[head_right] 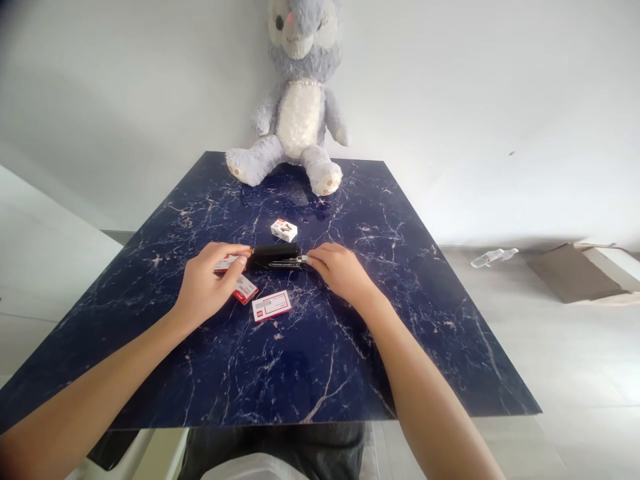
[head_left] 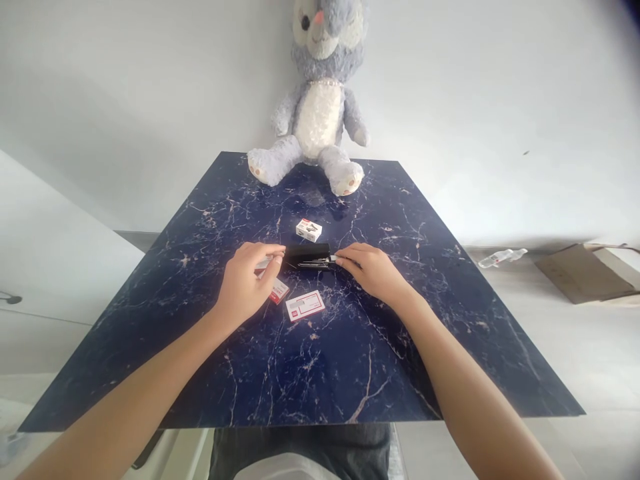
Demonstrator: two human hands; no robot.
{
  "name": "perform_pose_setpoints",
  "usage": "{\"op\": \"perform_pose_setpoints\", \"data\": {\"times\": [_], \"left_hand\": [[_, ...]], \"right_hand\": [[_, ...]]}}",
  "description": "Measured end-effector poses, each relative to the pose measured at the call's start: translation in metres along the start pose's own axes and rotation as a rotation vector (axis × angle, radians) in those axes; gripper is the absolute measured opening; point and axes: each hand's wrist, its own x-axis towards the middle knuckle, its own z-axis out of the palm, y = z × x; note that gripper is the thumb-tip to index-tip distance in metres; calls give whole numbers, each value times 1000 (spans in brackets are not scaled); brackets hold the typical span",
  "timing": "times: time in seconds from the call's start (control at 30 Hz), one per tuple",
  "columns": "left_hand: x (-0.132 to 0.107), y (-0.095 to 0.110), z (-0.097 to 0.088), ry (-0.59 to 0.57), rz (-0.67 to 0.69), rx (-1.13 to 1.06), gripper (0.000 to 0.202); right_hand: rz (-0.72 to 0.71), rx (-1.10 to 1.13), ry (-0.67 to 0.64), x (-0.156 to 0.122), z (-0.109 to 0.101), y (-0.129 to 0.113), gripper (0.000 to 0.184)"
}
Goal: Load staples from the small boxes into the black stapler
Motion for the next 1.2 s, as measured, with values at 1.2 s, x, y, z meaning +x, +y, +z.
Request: {"op": "perform_pose_setpoints", "data": {"times": [1.2], "left_hand": [[10,-40,7,-299,-30,105,43]], "right_hand": [[126,-122,37,-4,-1,-21,26]]}}
